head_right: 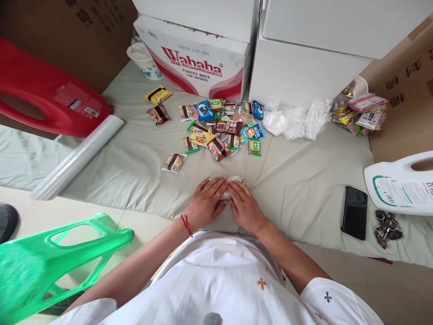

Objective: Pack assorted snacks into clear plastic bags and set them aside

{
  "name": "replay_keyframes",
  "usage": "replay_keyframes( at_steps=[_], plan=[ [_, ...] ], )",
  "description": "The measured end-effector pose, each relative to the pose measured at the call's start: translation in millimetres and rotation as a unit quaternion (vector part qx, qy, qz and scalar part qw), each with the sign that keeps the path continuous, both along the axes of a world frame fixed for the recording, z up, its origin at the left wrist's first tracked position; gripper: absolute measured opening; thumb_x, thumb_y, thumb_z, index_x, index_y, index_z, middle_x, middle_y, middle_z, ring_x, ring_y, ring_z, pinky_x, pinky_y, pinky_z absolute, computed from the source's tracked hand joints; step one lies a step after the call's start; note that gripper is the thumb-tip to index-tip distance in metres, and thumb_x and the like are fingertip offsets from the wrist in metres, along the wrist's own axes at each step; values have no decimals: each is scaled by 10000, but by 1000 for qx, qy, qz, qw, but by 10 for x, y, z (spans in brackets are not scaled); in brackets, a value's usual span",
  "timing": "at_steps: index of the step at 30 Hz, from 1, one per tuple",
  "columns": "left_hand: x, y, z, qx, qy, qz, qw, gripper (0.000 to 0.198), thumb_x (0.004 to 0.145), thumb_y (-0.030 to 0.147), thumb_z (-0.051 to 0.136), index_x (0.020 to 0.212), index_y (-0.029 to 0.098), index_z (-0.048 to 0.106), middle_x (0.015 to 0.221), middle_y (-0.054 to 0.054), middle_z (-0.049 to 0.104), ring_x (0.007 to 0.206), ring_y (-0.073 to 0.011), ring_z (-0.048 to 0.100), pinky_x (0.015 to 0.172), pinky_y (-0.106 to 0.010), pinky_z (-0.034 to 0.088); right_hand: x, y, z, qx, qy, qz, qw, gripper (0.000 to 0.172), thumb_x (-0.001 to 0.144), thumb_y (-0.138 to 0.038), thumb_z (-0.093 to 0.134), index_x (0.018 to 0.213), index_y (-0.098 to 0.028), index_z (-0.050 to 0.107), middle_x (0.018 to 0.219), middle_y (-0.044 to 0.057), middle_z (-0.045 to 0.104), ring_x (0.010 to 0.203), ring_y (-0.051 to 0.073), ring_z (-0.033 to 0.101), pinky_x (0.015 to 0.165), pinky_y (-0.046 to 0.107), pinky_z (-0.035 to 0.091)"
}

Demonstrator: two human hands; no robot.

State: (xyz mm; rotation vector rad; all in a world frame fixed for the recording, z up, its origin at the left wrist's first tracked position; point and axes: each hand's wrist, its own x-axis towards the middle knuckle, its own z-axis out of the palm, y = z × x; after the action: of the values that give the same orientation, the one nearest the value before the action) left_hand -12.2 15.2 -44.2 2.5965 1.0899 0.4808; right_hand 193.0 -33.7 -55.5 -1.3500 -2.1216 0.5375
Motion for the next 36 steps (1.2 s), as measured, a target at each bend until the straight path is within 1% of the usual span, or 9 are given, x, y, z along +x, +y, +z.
replay_keyframes(
  at_steps=[4,9,13,16,19,23,29,33,36],
  plan=[
    [102,-46,-59,12,68,12,998,500,1034,300,463,1533,266,463,1603,-88,472,1408,-282,506,1132,-526,352,136,74,138,-10,52,-80,995,535,1037,-225,442,1567,-257,375,1495,132,549,1396,252,515,1148,508,479],
    [136,-16,-28,15,78,24,996,391,1027,267,485,1402,293,594,1530,-77,563,1358,-280,562,1086,-524,388,142,121,125,-15,-106,50,993,676,1004,-250,509,1629,-176,262,1647,152,368,1528,309,329,1243,576,329],
    [123,55,-40,0,44,5,999,397,1014,234,501,1402,246,585,1508,-99,583,1355,-269,570,1086,-493,416,73,136,92,-26,-165,42,985,704,1016,-226,466,1654,-156,175,1662,155,340,1537,302,307,1247,572,311],
    [93,141,-18,-58,0,4,998,449,983,205,528,1431,211,545,1441,-128,635,1306,-266,611,1082,-476,442,86,227,184,-38,-156,37,986,647,1029,-268,469,1630,-150,261,1578,164,473,1461,297,423,1225,564,338],
    [38,261,60,-152,-66,53,985,460,977,279,536,1426,178,530,1281,-130,729,1180,-270,686,1031,-445,496,132,371,312,-62,-151,63,985,538,1035,-347,499,1537,-162,445,1479,157,580,1361,297,523,1196,571,361],
    [-25,409,167,-241,-122,88,959,326,1008,341,442,1218,212,656,1118,-67,785,1008,-229,740,872,-347,550,152,475,385,-79,-177,104,976,471,1023,-311,529,1482,-204,531,1466,137,598,1339,295,539,1170,579,369],
    [-13,373,168,-198,-86,43,976,335,1003,304,443,1155,204,723,1086,-89,787,1014,-249,729,969,-414,521,99,398,318,-43,-217,87,971,528,983,-130,512,1500,-236,521,1511,113,564,1365,306,516,1167,590,347],
    [-76,298,123,-170,-90,-10,981,405,910,424,647,1235,186,695,1338,-141,691,1321,-324,583,1125,-502,437,161,444,329,-56,-209,95,972,442,1009,-235,551,1447,-178,563,1443,129,608,1279,310,550,1091,526,437],
    [-127,293,137,-180,-95,-24,979,371,945,358,596,1274,199,662,1304,-125,702,1230,-283,635,1062,-458,489,208,500,373,-77,-180,95,976,373,1029,-298,533,1371,-169,608,1338,133,655,1191,290,583,1035,481,478]
  ],
)
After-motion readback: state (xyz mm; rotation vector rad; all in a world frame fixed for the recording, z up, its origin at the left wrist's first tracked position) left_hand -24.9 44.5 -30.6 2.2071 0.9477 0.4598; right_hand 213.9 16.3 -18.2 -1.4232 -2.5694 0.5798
